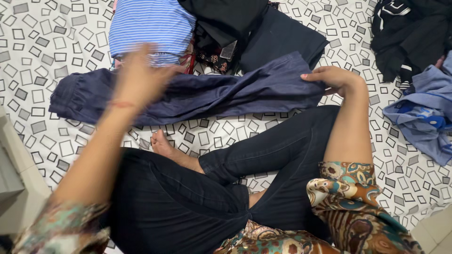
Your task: The person sits on a bed and folds several items of clothing one by one. They handle dark blue trousers, a light blue shirt, black trousers, a light green shirt, and a black and white striped shirt, placing each folded item into a growing stack.
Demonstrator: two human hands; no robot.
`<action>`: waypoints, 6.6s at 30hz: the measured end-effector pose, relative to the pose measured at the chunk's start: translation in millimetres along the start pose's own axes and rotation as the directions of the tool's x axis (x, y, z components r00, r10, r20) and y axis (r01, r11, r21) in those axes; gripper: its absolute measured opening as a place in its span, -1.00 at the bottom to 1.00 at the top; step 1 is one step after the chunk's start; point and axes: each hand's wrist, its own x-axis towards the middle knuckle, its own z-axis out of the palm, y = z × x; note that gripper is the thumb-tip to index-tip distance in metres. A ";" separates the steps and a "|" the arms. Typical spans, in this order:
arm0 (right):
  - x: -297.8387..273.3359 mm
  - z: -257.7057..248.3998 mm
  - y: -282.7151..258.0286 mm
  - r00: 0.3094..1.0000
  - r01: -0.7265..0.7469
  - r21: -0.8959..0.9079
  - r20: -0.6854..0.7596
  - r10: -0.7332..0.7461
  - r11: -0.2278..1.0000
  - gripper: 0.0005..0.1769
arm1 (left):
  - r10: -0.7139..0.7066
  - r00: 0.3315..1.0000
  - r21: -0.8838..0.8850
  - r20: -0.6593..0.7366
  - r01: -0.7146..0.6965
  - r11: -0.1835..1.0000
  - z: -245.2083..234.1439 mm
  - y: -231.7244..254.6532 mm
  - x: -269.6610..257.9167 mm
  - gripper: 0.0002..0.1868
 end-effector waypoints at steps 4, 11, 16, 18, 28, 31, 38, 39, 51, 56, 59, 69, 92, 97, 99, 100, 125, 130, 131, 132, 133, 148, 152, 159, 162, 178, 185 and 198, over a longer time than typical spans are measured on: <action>28.4 -10.7 34.3 0.997 -0.056 0.179 -0.034 0.063 0.982 -0.40 | 0.559 0.826 -0.209 0.077 -0.535 0.819 144.4 86.5 38.5 -0.33; 17.4 -14.3 44.9 0.993 -0.085 0.319 0.101 0.055 0.944 -0.54 | 0.336 0.871 -0.264 0.358 -0.251 0.931 230.2 173.4 95.3 -0.46; 17.4 -17.4 12.2 0.911 0.357 0.672 -0.098 -0.401 0.648 -0.70 | 0.419 0.848 -0.407 -0.324 -0.525 0.747 169.5 171.0 101.5 -0.69; 32.8 -19.9 -0.2 0.755 0.564 0.736 -0.278 -0.593 0.373 -0.74 | 0.294 0.894 -0.424 -0.337 -0.423 0.801 145.1 170.0 84.7 -0.73; 84.5 -12.6 30.1 0.936 0.304 0.273 -0.264 -0.233 0.913 -0.80 | 0.571 0.745 -0.161 -0.345 -0.646 0.746 223.0 197.0 31.1 -0.77; 65.9 -24.9 50.3 0.985 0.174 0.353 -0.078 -0.157 0.919 -0.73 | 0.327 0.930 -0.320 -0.166 -0.365 0.874 249.8 189.5 32.8 -0.82; 49.9 -25.2 37.3 0.869 0.469 -0.003 -0.181 -0.462 0.883 -0.33 | -0.028 0.928 -0.604 -0.372 -0.219 0.766 228.4 181.3 63.9 -0.72; 50.9 -23.6 34.5 0.879 0.450 0.002 -0.179 -0.442 0.893 -0.44 | 0.009 0.921 -0.589 -0.388 -0.256 0.767 225.5 183.4 65.2 -0.71; -2.2 -0.8 -16.0 0.293 0.898 -0.043 -0.685 -0.667 0.438 -0.69 | -0.101 0.745 -0.688 -0.659 -0.544 0.480 197.0 191.1 58.4 -0.66; -2.8 0.6 -16.4 0.486 0.656 -0.115 -0.691 -0.534 0.746 -0.68 | 0.159 0.657 -0.407 -0.737 -0.619 0.671 187.7 194.2 52.4 -0.74; 8.6 -15.8 8.4 0.866 0.389 -0.194 -0.256 -0.429 0.901 -0.73 | 0.341 0.854 -0.444 -0.393 -0.501 0.743 197.2 197.9 47.5 -0.78; 45.9 -13.3 17.4 0.880 0.307 0.033 -0.390 -0.270 0.951 -0.47 | 0.203 0.760 -0.455 -0.617 -0.556 0.696 128.6 145.2 104.2 -0.71; 59.5 -31.6 54.0 0.962 0.257 0.048 -0.110 -0.251 0.965 -0.60 | 0.329 0.822 -0.459 -0.464 -0.541 0.704 149.8 189.8 55.1 -0.67; 65.8 -24.0 29.2 0.974 0.125 0.339 -0.222 -0.049 0.932 -0.28 | 0.297 0.820 -0.469 -0.490 -0.535 0.703 151.9 192.8 50.1 -0.70; 71.8 -19.7 15.6 0.974 0.093 0.397 -0.227 0.000 0.913 -0.17 | 0.277 0.821 -0.477 -0.499 -0.527 0.704 148.1 191.7 52.2 -0.71; 74.3 -18.1 9.9 0.981 0.084 0.433 -0.194 0.001 0.897 -0.17 | 0.265 0.821 -0.478 -0.505 -0.522 0.707 146.2 191.4 53.0 -0.72; 72.8 -16.9 -8.3 0.799 0.588 0.623 -0.347 -0.491 0.515 -0.74 | 0.456 0.736 -0.247 -0.500 -0.626 0.739 189.6 211.4 26.2 -0.77; 56.2 -15.1 -13.1 0.684 0.723 0.526 -0.454 -0.571 0.447 -0.74 | 0.716 0.610 -0.203 -0.338 -0.791 0.578 202.1 199.6 16.1 -0.54; 53.2 -16.3 -15.5 0.617 0.787 0.418 -0.515 -0.595 0.455 -0.73 | 0.765 0.579 -0.200 -0.283 -0.816 0.543 202.5 200.5 16.0 -0.54; 50.4 -16.4 -16.8 0.624 0.782 0.428 -0.514 -0.589 0.454 -0.73 | 0.808 0.543 -0.199 -0.227 -0.839 0.507 203.7 201.8 12.2 -0.53; 50.4 -16.2 -20.0 0.631 0.775 0.436 -0.517 -0.578 0.456 -0.72 | 0.850 0.499 -0.206 -0.170 -0.861 0.465 205.0 201.9 10.3 -0.53; 44.1 -24.9 12.8 0.971 0.176 0.080 -0.178 -0.159 0.981 -0.59 | 0.232 0.873 0.175 0.428 -0.332 0.927 148.5 20.7 74.2 -0.44; 20.4 -28.7 6.2 0.950 0.218 0.045 -0.239 -0.201 0.975 -0.39 | 0.229 0.780 0.141 0.582 -0.374 0.917 105.9 -2.6 73.6 -0.42; -9.6 -57.7 55.5 0.832 0.546 -0.290 0.076 -0.549 0.786 -0.60 | 0.419 0.692 0.052 0.588 -0.549 0.834 54.7 -2.5 4.5 -0.64; 14.3 -49.6 60.0 0.828 0.550 -0.208 0.260 -0.496 0.809 -0.77 | 0.352 0.683 0.095 0.640 -0.525 0.846 48.7 -8.3 -13.5 -0.63; 19.8 -40.4 56.8 0.875 0.452 0.284 0.043 -0.483 0.846 -0.59 | 0.356 0.834 0.320 0.421 -0.504 0.802 50.6 -60.9 31.0 -0.62; 39.8 -36.8 45.3 0.886 0.462 0.277 -0.107 -0.450 0.843 -0.80 | 0.302 0.905 0.111 0.298 -0.347 0.931 33.9 -82.2 33.1 -0.57; 95.1 -22.7 15.8 0.814 0.525 -0.006 -0.289 -0.504 0.851 -0.51 | 0.184 0.881 0.121 0.436 -0.260 0.958 35.1 -72.9 29.1 -0.51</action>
